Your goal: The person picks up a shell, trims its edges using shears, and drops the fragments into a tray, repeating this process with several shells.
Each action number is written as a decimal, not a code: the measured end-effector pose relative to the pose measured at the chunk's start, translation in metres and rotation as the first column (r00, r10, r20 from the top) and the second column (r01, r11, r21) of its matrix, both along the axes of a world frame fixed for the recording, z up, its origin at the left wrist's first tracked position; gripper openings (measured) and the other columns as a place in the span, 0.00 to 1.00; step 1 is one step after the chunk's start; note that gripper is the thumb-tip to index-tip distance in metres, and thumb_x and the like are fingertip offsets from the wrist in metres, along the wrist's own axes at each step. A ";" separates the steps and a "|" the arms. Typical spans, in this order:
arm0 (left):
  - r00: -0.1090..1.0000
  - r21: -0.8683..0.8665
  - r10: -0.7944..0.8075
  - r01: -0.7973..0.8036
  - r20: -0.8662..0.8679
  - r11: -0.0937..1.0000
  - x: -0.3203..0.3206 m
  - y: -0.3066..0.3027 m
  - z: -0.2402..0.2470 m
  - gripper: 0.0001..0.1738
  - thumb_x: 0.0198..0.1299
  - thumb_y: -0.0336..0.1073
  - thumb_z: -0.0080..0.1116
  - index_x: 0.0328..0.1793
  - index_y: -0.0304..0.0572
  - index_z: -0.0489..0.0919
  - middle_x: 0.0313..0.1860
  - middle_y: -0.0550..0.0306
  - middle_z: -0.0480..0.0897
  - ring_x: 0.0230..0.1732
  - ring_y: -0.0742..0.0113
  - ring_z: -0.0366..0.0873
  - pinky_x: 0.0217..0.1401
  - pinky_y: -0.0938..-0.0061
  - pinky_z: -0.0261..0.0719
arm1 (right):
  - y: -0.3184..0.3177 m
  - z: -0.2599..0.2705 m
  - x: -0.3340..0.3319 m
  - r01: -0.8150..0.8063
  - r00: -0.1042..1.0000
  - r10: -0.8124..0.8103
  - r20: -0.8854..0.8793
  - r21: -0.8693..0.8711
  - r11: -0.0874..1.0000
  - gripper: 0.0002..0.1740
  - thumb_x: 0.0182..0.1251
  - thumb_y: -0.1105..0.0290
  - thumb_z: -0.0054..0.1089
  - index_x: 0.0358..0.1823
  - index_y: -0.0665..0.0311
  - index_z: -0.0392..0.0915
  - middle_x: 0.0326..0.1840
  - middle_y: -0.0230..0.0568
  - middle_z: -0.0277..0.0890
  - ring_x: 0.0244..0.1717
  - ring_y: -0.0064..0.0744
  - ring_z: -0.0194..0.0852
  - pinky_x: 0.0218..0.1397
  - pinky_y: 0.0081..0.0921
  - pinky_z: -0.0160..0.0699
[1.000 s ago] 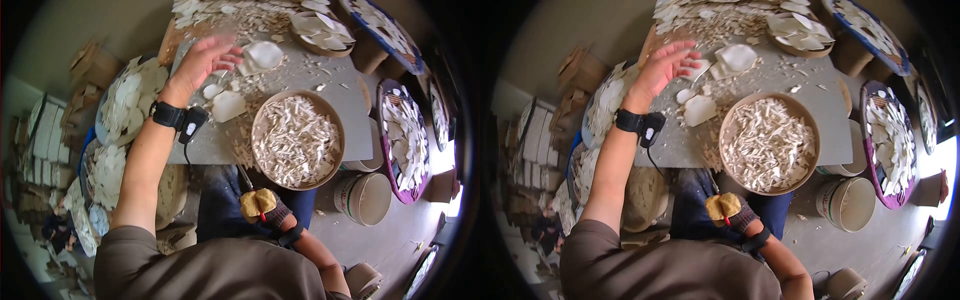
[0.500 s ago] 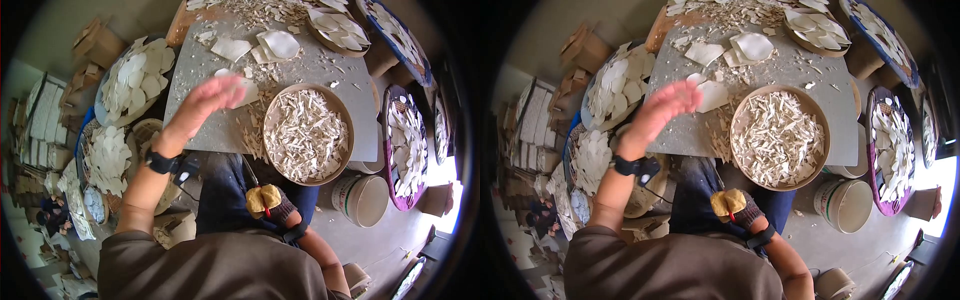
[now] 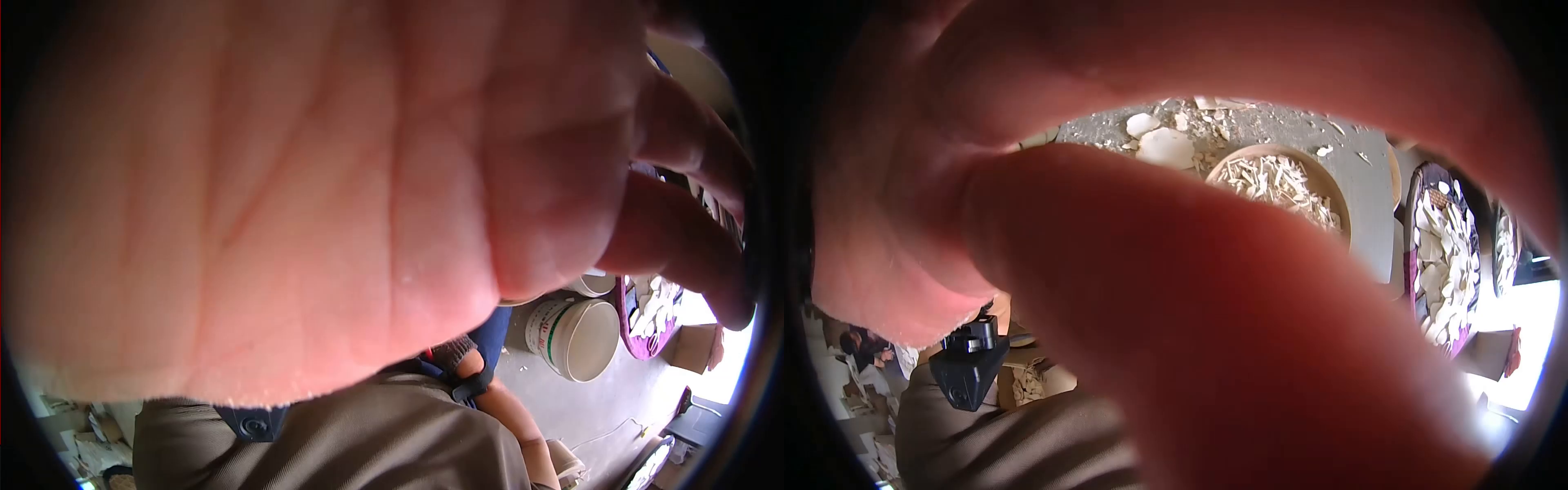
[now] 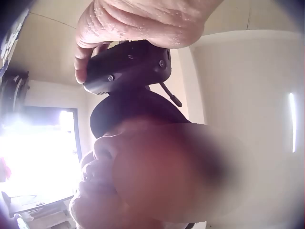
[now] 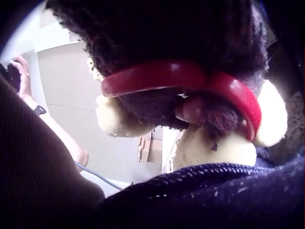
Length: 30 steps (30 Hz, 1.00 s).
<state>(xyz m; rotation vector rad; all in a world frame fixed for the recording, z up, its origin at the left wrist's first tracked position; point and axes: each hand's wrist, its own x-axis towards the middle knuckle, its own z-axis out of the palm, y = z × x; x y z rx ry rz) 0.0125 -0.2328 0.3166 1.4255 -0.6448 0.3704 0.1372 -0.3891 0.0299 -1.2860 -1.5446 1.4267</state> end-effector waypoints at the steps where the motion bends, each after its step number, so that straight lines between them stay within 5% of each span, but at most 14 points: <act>1: 1.000 0.007 0.002 -0.002 -0.003 1.000 0.000 -0.001 0.000 0.30 0.65 0.50 0.40 0.64 0.34 0.65 0.61 0.39 0.71 0.63 0.49 0.69 0.66 0.59 0.66 | -0.001 -0.006 0.000 -0.003 1.000 0.003 0.011 0.027 1.000 0.11 0.64 0.63 0.50 0.32 0.64 0.75 0.31 0.48 0.76 0.30 0.40 0.76 0.30 0.34 0.71; 8: 1.000 0.028 0.007 -0.007 -0.005 1.000 -0.001 0.007 -0.003 0.27 0.64 0.46 0.42 0.60 0.32 0.69 0.58 0.39 0.74 0.61 0.51 0.71 0.65 0.61 0.68 | -0.005 0.001 0.001 0.052 0.998 -0.050 -0.034 0.053 0.997 0.12 0.68 0.62 0.48 0.34 0.63 0.75 0.31 0.43 0.77 0.28 0.35 0.75 0.29 0.28 0.72; 12: 0.997 0.009 0.079 -0.079 -0.013 0.997 -0.005 0.030 -0.005 0.25 0.64 0.44 0.43 0.57 0.30 0.72 0.56 0.40 0.76 0.60 0.52 0.73 0.64 0.61 0.70 | -0.015 -0.042 -0.001 -0.012 0.986 -0.001 0.165 0.075 0.997 0.14 0.55 0.65 0.60 0.42 0.60 0.77 0.38 0.41 0.79 0.41 0.41 0.78 0.43 0.35 0.77; 14: 0.974 -0.046 0.222 -0.224 -0.039 0.974 -0.007 0.060 -0.025 0.24 0.64 0.43 0.43 0.56 0.30 0.73 0.55 0.40 0.77 0.59 0.52 0.74 0.64 0.62 0.70 | -0.022 -0.059 0.000 0.062 0.963 -0.125 -0.238 -0.258 0.964 0.17 0.48 0.65 0.66 0.40 0.60 0.77 0.37 0.41 0.78 0.39 0.44 0.77 0.42 0.35 0.77; 16: 0.847 -0.094 0.494 -0.518 -0.198 0.850 -0.006 0.098 -0.070 0.23 0.63 0.42 0.44 0.55 0.29 0.75 0.54 0.40 0.78 0.58 0.52 0.74 0.64 0.62 0.71 | -0.020 -0.065 -0.001 0.071 0.978 -0.106 -0.178 -0.190 0.979 0.17 0.47 0.65 0.66 0.39 0.60 0.77 0.36 0.41 0.78 0.38 0.44 0.77 0.41 0.35 0.77; 17: 0.671 -0.040 0.656 -0.709 -0.344 0.704 -0.003 0.108 -0.108 0.18 0.64 0.40 0.48 0.51 0.32 0.77 0.49 0.47 0.81 0.52 0.60 0.79 0.59 0.67 0.76 | -0.018 -0.063 0.000 0.046 0.994 -0.058 -0.096 -0.123 0.991 0.16 0.48 0.65 0.66 0.39 0.61 0.77 0.35 0.42 0.78 0.38 0.44 0.77 0.40 0.35 0.77; 18: 0.522 0.022 0.653 -0.771 -0.549 0.636 -0.004 0.128 -0.148 0.16 0.64 0.41 0.51 0.50 0.37 0.79 0.46 0.52 0.82 0.49 0.66 0.79 0.56 0.71 0.76 | -0.017 -0.059 0.000 0.024 0.998 -0.028 -0.053 -0.081 0.996 0.15 0.49 0.66 0.65 0.39 0.61 0.77 0.35 0.42 0.79 0.38 0.43 0.78 0.40 0.34 0.77; 19: 0.332 0.283 0.692 -0.737 -0.641 0.614 -0.007 0.146 -0.183 0.16 0.61 0.39 0.55 0.50 0.38 0.80 0.45 0.54 0.83 0.48 0.69 0.79 0.53 0.75 0.76 | -0.016 -0.055 0.000 0.001 1.000 -0.001 -0.009 -0.038 0.999 0.14 0.50 0.67 0.65 0.39 0.62 0.77 0.34 0.42 0.79 0.37 0.41 0.78 0.40 0.33 0.77; 21: 0.111 0.568 0.868 -0.715 -0.483 0.408 -0.004 0.165 -0.253 0.19 0.56 0.42 0.61 0.48 0.36 0.80 0.44 0.49 0.83 0.48 0.61 0.80 0.51 0.72 0.76 | -0.011 -0.048 0.000 -0.014 1.000 0.014 -0.009 0.011 1.000 0.10 0.54 0.71 0.64 0.38 0.63 0.79 0.34 0.41 0.80 0.36 0.34 0.80 0.40 0.28 0.78; 24: -0.115 0.778 0.993 -0.626 -0.028 -0.050 0.011 0.169 -0.308 0.27 0.46 0.45 0.68 0.47 0.33 0.78 0.37 0.47 0.82 0.42 0.52 0.80 0.49 0.64 0.77 | -0.012 -0.058 -0.001 -0.006 0.975 -0.059 0.213 0.291 0.957 0.15 0.50 0.67 0.64 0.40 0.63 0.76 0.34 0.44 0.78 0.37 0.46 0.77 0.40 0.36 0.77; 27: -0.139 0.882 0.954 -0.365 0.266 -0.299 0.024 0.170 -0.326 0.35 0.42 0.47 0.71 0.53 0.34 0.72 0.43 0.40 0.78 0.47 0.44 0.76 0.51 0.58 0.75 | -0.012 -0.051 0.003 0.015 0.975 -0.074 0.210 0.269 0.963 0.14 0.53 0.67 0.63 0.39 0.64 0.76 0.34 0.46 0.78 0.37 0.46 0.77 0.40 0.37 0.76; 28: -0.133 0.946 0.982 -0.276 0.137 -0.170 0.027 0.171 -0.312 0.45 0.41 0.48 0.72 0.63 0.34 0.66 0.50 0.36 0.77 0.53 0.44 0.75 0.53 0.61 0.75 | -0.015 -0.051 -0.001 0.108 0.984 -0.130 0.121 0.170 0.980 0.12 0.56 0.67 0.61 0.39 0.65 0.76 0.34 0.47 0.77 0.37 0.47 0.77 0.40 0.36 0.76; 30: -0.153 0.972 0.985 -0.207 0.076 -0.107 0.030 0.164 -0.284 0.43 0.41 0.46 0.72 0.62 0.33 0.68 0.50 0.37 0.77 0.52 0.45 0.76 0.53 0.62 0.76 | -0.014 -0.048 0.000 0.087 0.983 -0.108 0.151 0.139 0.986 0.12 0.57 0.67 0.61 0.39 0.65 0.75 0.33 0.48 0.77 0.37 0.47 0.77 0.40 0.34 0.76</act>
